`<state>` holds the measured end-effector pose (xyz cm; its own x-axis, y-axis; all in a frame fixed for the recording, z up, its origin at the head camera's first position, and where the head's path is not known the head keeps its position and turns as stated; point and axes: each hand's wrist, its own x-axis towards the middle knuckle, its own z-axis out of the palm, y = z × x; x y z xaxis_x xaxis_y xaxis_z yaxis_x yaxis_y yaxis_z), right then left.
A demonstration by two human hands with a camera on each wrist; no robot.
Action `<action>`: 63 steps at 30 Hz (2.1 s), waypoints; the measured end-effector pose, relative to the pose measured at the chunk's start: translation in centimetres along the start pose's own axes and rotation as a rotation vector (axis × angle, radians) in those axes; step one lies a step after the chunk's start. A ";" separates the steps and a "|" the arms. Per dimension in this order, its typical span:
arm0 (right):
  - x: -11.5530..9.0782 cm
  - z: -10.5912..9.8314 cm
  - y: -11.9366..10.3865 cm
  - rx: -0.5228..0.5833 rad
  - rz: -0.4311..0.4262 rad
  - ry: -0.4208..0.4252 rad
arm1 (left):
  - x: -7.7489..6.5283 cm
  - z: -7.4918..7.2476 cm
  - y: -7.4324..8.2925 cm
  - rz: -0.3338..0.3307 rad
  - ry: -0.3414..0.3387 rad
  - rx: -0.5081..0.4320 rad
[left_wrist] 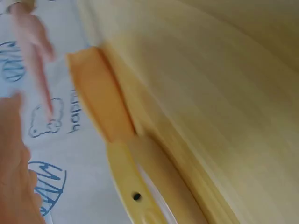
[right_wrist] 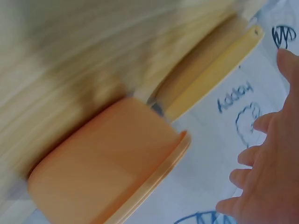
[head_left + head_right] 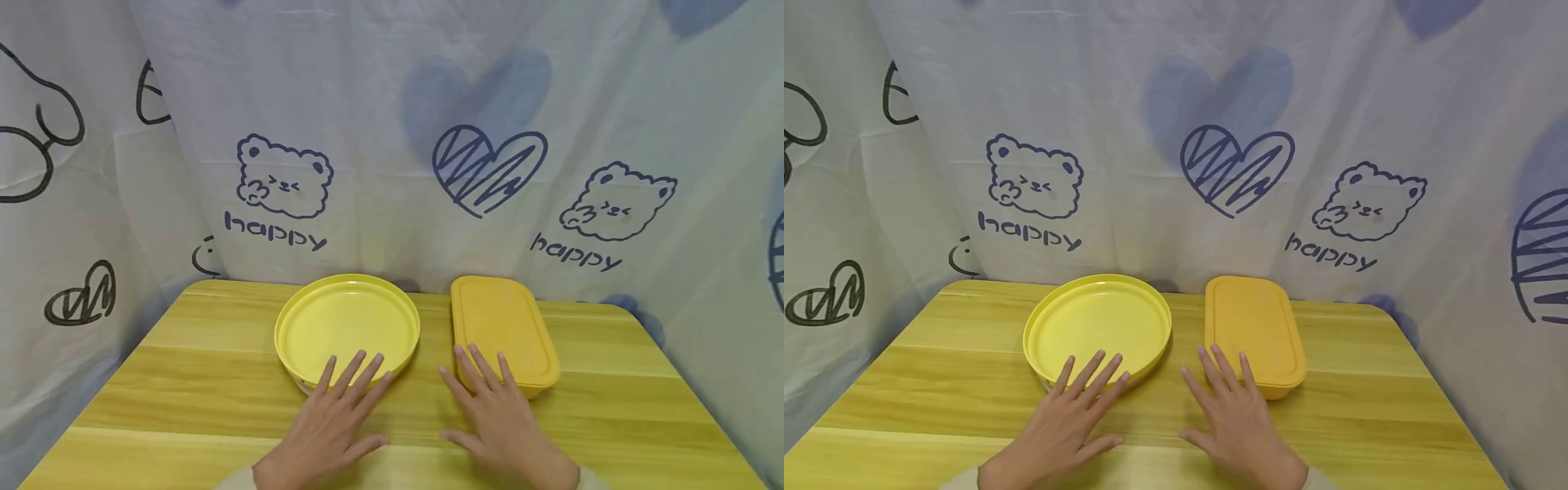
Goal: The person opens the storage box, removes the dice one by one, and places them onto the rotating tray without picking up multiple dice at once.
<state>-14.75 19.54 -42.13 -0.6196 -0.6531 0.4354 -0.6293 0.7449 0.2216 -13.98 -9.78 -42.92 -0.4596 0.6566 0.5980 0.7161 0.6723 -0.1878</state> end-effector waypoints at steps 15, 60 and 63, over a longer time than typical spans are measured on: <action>0.8 1.1 3.8 0.075 0.207 -0.118 | 6.6 4.1 3.9 -0.582 -0.161 -1.190; 2.8 2.0 5.5 0.115 0.386 -0.317 | 12.3 14.8 6.3 -0.842 0.008 -1.537; 2.6 2.1 5.4 0.095 0.369 -0.305 | 12.2 14.7 6.4 -0.847 0.009 -1.559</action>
<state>-20.77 21.61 -41.63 -0.9099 -0.3683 0.1910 -0.3726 0.9279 0.0140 -22.68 7.53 -48.29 -0.9344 0.3299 0.1341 0.0965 -0.1278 0.9871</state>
